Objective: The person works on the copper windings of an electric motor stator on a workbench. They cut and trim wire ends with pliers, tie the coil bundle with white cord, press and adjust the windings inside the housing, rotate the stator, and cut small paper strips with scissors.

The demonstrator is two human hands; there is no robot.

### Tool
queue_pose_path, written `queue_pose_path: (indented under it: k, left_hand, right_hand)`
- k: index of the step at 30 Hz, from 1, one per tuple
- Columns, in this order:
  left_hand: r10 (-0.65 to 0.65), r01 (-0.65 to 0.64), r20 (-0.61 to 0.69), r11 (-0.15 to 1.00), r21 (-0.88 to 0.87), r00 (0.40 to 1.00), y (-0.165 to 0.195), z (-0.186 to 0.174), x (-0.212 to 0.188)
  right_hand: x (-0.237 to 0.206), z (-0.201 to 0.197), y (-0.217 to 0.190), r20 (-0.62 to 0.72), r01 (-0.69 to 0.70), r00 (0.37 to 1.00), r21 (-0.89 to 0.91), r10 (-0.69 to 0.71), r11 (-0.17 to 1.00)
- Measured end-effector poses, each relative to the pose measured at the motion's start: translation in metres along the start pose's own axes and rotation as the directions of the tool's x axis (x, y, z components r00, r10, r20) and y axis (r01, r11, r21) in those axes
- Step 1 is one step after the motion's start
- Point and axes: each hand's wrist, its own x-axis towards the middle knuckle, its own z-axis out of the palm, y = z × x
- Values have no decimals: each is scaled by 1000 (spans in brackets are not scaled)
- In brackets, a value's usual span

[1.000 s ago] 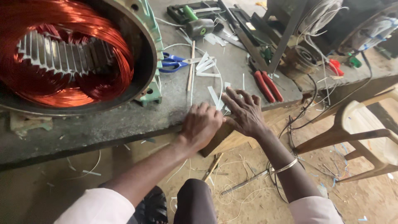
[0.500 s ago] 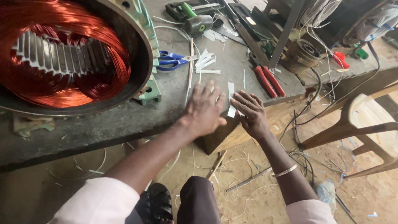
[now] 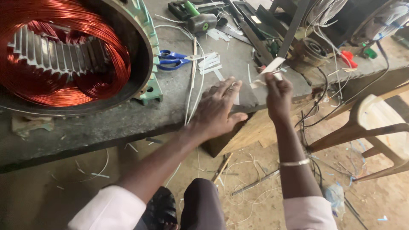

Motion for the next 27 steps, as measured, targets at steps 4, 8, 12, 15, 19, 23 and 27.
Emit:
queue_pose_path:
  k: [4, 8, 12, 15, 19, 23, 27]
  left_hand:
    - [86, -210, -421, 943, -258, 903, 15, -3, -14]
    - [-68, -92, -368, 912, -401, 927, 24, -15, -7]
    - [-391, 155, -87, 547, -823, 916, 24, -28, -24]
    - [-484, 23, -104, 248, -968, 869, 15, -41, -52]
    - [-553, 40, -105, 244, -969, 826, 6, -56, -98]
    - [-385, 245, -47, 671, -700, 922, 5, -64, -129]
    - [-274, 90, -271, 836, -541, 923, 2, -72, -144]
  right_hand:
    - [-34, 14, -30, 79, -184, 983, 271, 169, 945]
    - [-73, 43, -44, 298, -311, 929, 310, 218, 899]
    - [-102, 73, -50, 371, -482, 866, 441, 335, 757]
    - [-118, 87, -56, 320, -495, 863, 382, 391, 781]
    - [-137, 91, -64, 309, -452, 873, 222, 377, 864]
    - [-156, 91, -76, 488, -361, 815, 9, 311, 932]
    - [-166, 96, -88, 492, -417, 759, -135, 426, 899]
